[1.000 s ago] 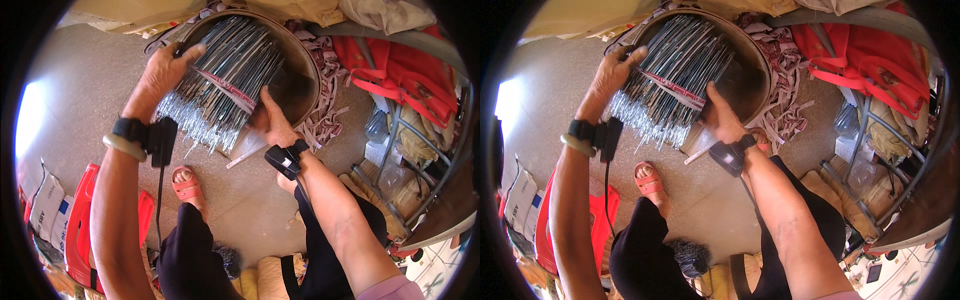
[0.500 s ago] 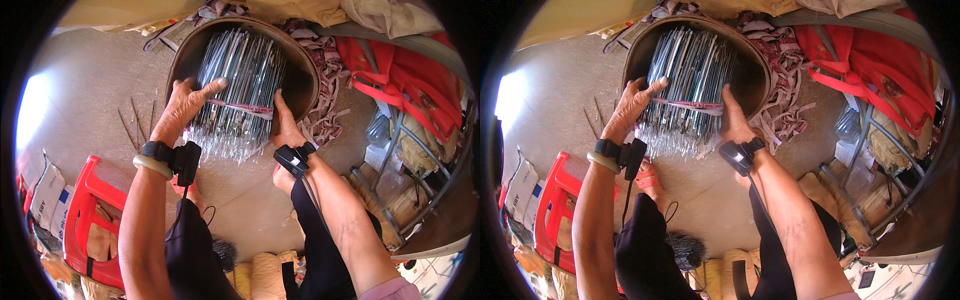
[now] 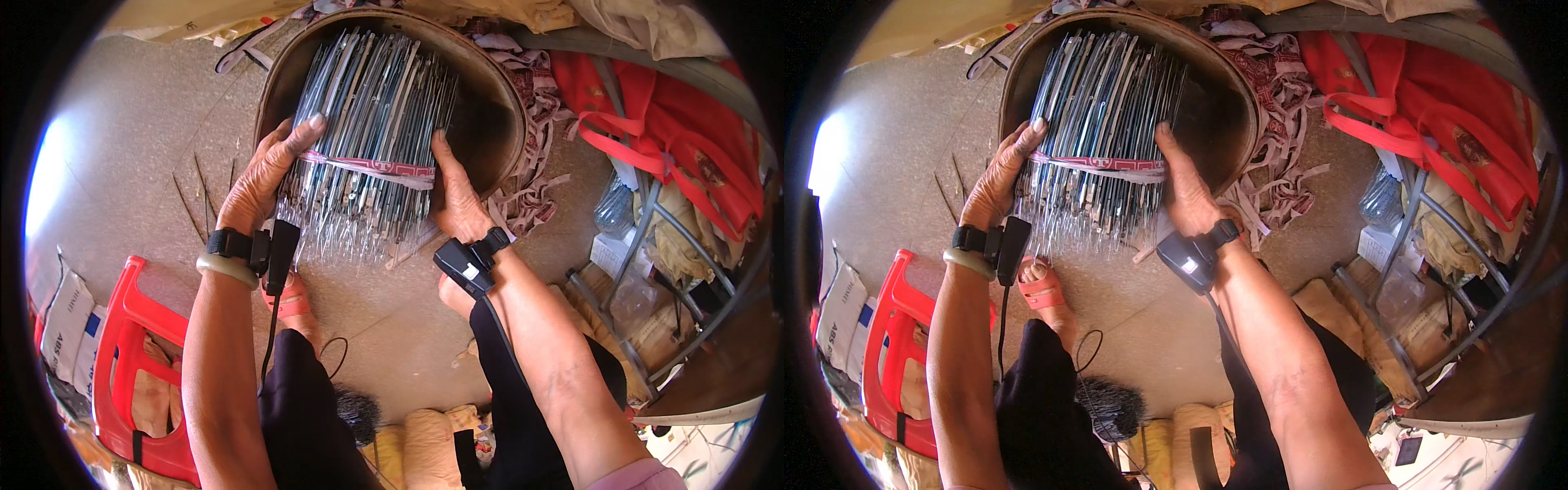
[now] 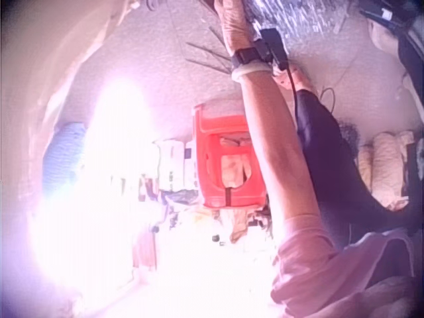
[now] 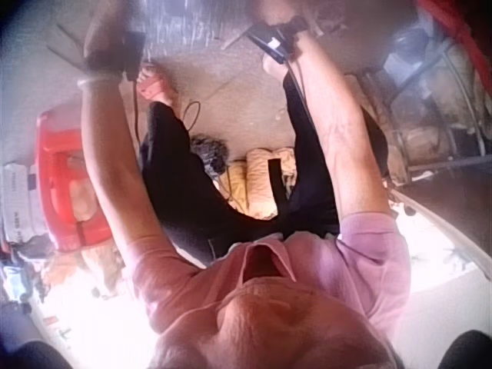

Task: The person ties a bundle of thin metal wires together using a patterned strap, lifts the bundle out of a container, and then begins untying or adjusting another strap.

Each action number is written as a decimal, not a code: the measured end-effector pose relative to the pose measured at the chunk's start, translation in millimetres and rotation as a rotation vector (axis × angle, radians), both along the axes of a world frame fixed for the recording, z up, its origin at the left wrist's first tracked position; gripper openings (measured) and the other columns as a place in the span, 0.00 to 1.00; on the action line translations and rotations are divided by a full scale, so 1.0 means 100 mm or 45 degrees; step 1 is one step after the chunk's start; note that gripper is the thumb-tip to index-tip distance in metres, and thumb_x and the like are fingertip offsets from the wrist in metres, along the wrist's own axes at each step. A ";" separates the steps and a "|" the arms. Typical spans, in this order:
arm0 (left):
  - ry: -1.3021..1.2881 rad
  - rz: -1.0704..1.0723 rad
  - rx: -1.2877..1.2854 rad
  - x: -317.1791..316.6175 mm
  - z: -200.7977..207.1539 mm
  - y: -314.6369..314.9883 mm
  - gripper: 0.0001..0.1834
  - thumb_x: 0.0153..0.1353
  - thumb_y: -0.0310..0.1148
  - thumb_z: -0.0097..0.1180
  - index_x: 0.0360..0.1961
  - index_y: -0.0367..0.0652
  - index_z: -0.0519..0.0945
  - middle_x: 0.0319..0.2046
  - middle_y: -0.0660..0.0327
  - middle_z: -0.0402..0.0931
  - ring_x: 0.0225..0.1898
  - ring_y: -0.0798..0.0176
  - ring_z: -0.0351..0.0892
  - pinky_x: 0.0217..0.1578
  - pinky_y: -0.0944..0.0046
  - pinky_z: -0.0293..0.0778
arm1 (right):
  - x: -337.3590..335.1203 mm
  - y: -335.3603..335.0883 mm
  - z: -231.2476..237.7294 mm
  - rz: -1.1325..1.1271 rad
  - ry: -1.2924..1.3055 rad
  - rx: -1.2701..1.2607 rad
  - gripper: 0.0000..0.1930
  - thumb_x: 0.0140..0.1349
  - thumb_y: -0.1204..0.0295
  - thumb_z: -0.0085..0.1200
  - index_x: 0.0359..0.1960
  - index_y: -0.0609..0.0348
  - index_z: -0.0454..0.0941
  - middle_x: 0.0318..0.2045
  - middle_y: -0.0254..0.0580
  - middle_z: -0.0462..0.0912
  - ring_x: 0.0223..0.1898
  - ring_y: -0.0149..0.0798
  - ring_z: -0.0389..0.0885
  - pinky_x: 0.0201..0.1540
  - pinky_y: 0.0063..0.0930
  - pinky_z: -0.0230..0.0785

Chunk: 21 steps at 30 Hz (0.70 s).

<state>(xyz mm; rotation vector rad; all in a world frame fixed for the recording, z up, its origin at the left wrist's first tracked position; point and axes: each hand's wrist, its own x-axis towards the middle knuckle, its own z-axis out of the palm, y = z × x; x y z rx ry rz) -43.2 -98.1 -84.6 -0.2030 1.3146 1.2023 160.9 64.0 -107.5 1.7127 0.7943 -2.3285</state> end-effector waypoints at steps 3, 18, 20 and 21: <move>-0.042 0.013 -0.001 0.05 0.13 0.05 0.57 0.48 0.61 0.69 0.66 0.27 0.61 0.58 0.46 0.71 0.57 0.57 0.73 0.58 0.63 0.69 | -0.12 0.02 0.20 0.035 -0.106 0.020 0.44 0.53 0.31 0.57 0.63 0.50 0.71 0.62 0.42 0.74 0.65 0.44 0.66 0.68 0.43 0.54; 0.014 0.211 -0.466 0.79 1.66 -0.99 0.43 0.55 0.59 0.64 0.55 0.27 0.73 0.44 0.56 0.77 0.44 0.67 0.76 0.44 0.66 0.74 | 0.08 -0.63 2.09 0.590 -0.265 -0.145 0.52 0.52 0.23 0.40 0.66 0.53 0.67 0.67 0.59 0.63 0.68 0.52 0.58 0.62 0.63 0.56; -0.089 0.312 -0.420 0.99 2.07 -1.10 0.45 0.56 0.59 0.64 0.58 0.27 0.71 0.46 0.55 0.77 0.45 0.66 0.76 0.46 0.67 0.74 | 0.26 -0.75 2.22 0.665 -0.225 -0.254 0.49 0.56 0.24 0.37 0.66 0.53 0.68 0.69 0.56 0.60 0.71 0.50 0.51 0.66 0.60 0.46; -0.181 0.359 -0.512 1.10 2.23 -1.21 0.44 0.57 0.59 0.63 0.59 0.29 0.71 0.45 0.58 0.77 0.43 0.67 0.76 0.45 0.67 0.73 | 0.40 -0.85 2.18 0.659 -0.168 -0.323 0.48 0.57 0.25 0.37 0.65 0.53 0.69 0.69 0.54 0.61 0.71 0.49 0.52 0.68 0.57 0.45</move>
